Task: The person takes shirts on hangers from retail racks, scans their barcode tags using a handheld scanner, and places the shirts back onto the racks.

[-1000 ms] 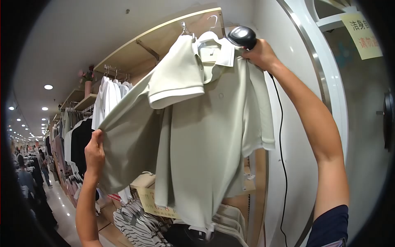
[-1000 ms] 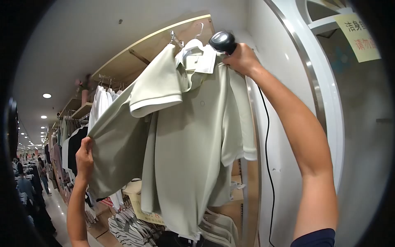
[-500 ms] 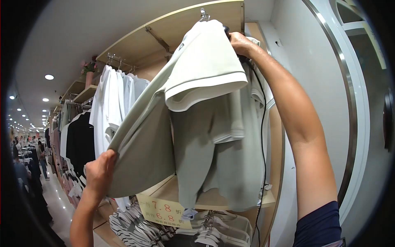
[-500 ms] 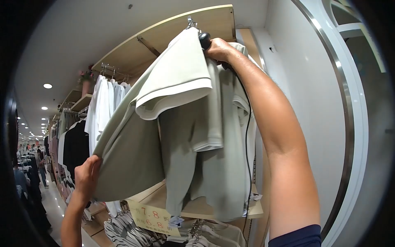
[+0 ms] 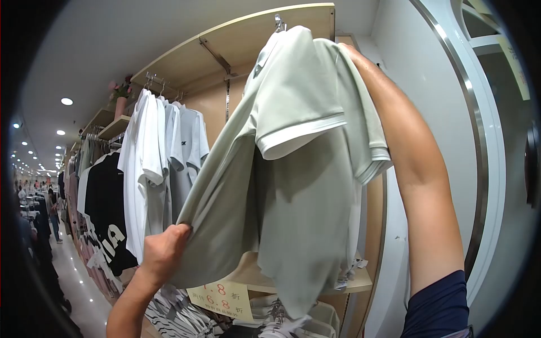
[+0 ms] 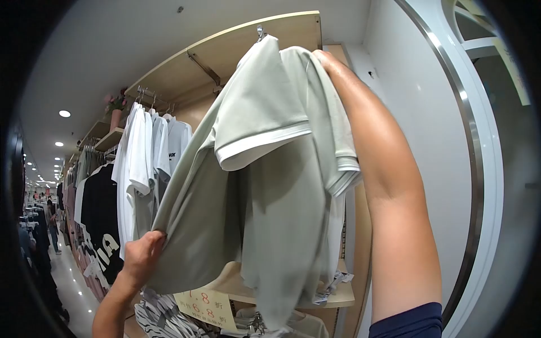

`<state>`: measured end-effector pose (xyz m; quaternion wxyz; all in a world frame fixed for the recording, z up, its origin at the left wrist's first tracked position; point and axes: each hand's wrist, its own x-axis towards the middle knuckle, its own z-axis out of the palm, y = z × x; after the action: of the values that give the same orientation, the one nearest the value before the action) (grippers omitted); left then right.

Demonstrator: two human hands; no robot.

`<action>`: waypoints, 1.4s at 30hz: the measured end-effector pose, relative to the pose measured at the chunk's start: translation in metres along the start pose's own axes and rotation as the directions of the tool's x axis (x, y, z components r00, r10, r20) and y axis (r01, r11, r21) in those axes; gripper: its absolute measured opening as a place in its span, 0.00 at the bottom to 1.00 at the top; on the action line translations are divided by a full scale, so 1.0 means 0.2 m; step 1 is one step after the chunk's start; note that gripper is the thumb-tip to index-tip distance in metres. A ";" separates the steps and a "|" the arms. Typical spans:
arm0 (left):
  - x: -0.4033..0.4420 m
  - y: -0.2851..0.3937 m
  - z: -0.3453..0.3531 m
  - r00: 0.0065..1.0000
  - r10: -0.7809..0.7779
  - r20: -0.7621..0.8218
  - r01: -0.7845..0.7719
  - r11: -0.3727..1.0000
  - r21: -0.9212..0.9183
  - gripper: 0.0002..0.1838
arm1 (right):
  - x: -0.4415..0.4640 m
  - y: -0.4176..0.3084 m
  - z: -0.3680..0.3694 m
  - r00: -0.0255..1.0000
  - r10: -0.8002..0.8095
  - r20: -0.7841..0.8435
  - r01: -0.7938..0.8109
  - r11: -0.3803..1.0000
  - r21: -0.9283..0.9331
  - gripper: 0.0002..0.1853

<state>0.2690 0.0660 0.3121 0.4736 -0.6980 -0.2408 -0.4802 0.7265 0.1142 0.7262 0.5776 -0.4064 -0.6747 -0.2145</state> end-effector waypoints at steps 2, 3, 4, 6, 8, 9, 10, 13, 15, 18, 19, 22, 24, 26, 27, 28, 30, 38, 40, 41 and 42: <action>0.00 0.00 0.02 1.000 -0.003 0.015 0.003 1.000 -0.028 0.08 | 0.00 -0.02 0.10 0.999 0.032 -0.010 -0.028 0.967 0.254 0.21; -0.02 0.00 0.03 0.999 -0.009 0.036 0.010 0.999 -0.033 0.09 | -0.03 -0.03 0.14 0.999 0.032 -0.035 -0.018 0.940 0.342 0.20; -0.03 -0.01 0.03 0.998 -0.016 0.056 0.018 0.999 -0.038 0.10 | -0.05 -0.05 0.16 0.997 0.025 -0.074 0.008 0.910 0.415 0.20; -0.04 -0.02 0.05 0.996 -0.028 0.082 0.032 0.998 -0.048 0.12 | -0.07 -0.07 0.19 0.985 0.017 -0.170 0.072 0.861 0.503 0.20; -0.05 -0.02 0.07 0.996 -0.036 0.083 0.044 0.994 -0.095 0.11 | -0.08 -0.05 0.16 0.965 -0.022 -0.261 0.140 0.886 0.443 0.20; -0.06 -0.02 0.09 0.996 -0.037 0.080 0.047 0.991 -0.123 0.11 | -0.10 -0.03 0.13 0.956 -0.061 -0.288 0.168 0.917 0.362 0.20; -0.06 -0.02 0.11 0.997 -0.030 0.072 0.041 0.988 -0.150 0.12 | -0.11 0.04 0.07 0.947 -0.127 -0.294 0.187 0.964 0.187 0.20; -0.07 0.01 0.18 0.996 0.004 0.085 0.015 0.975 -0.221 0.13 | -0.24 0.17 -0.13 0.897 -0.298 -0.327 0.269 0.954 -0.133 0.20; -0.10 0.04 0.25 0.995 0.028 0.093 -0.004 0.969 -0.248 0.12 | -0.54 0.14 -0.26 0.866 -0.379 -0.325 0.295 0.914 -0.280 0.19; -0.11 0.14 0.37 0.988 0.101 0.116 -0.059 0.945 -0.321 0.11 | -1.02 0.09 -0.50 0.905 -0.138 -0.402 -0.002 0.945 -0.328 0.15; -0.12 0.18 0.42 0.983 0.124 0.132 -0.071 0.934 -0.349 0.11 | -1.22 0.04 -0.57 0.912 -0.108 -0.397 -0.017 0.954 -0.299 0.16; -0.12 0.34 0.56 0.970 0.181 0.164 -0.089 0.888 -0.452 0.08 | -1.80 -0.12 -0.78 0.890 -0.050 -0.452 -0.121 0.932 -0.341 0.17; -0.11 0.47 0.61 0.950 0.221 0.218 -0.081 0.853 -0.515 0.09 | -2.17 -0.21 -0.93 0.891 -0.040 -0.452 -0.143 0.921 -0.363 0.17; -0.10 0.60 0.59 0.918 0.255 0.303 -0.021 0.796 -0.606 0.12 | -2.52 -0.40 -1.03 0.876 0.061 -0.478 -0.262 0.893 -0.366 0.16; -0.09 0.66 0.56 0.896 0.278 0.346 0.009 0.767 -0.641 0.14 | -2.68 -0.49 -1.08 0.873 0.080 -0.481 -0.294 0.874 -0.388 0.16; -0.07 0.73 0.52 0.895 0.302 0.329 0.018 0.712 -0.702 0.16 | -2.82 -0.58 -1.13 0.882 0.086 -0.463 -0.309 0.847 -0.433 0.16; -0.02 0.89 0.43 0.966 0.240 0.100 -0.061 0.583 -0.810 0.15 | -3.05 -0.78 -1.21 0.901 0.101 -0.423 -0.331 0.791 -0.515 0.15; 0.33 1.55 -0.22 0.977 -0.015 -0.212 -0.178 0.488 -0.855 0.21 | -3.79 -1.41 -1.70 0.945 0.293 -0.147 -0.287 0.524 -0.802 0.25; 0.34 1.71 -0.30 0.985 0.174 -0.008 -0.083 0.425 -0.901 0.19 | -3.99 -1.49 -1.86 0.878 0.404 -0.256 -0.473 0.658 -0.586 0.30; 0.34 1.80 -0.34 0.983 0.184 0.029 -0.043 0.373 -0.927 0.18 | -4.06 -1.54 -1.91 0.851 0.424 -0.311 -0.521 0.762 -0.386 0.34; 0.32 1.89 -0.38 0.977 0.202 0.068 -0.001 0.324 -0.946 0.17 | -4.13 -1.57 -2.01 0.913 0.360 -0.192 -0.405 0.743 -0.532 0.47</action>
<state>0.5613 -0.1750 0.2144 -0.0112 -0.8952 0.0853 -0.4372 0.7223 -0.6203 0.0916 0.4892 -0.6788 -0.4610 -0.2956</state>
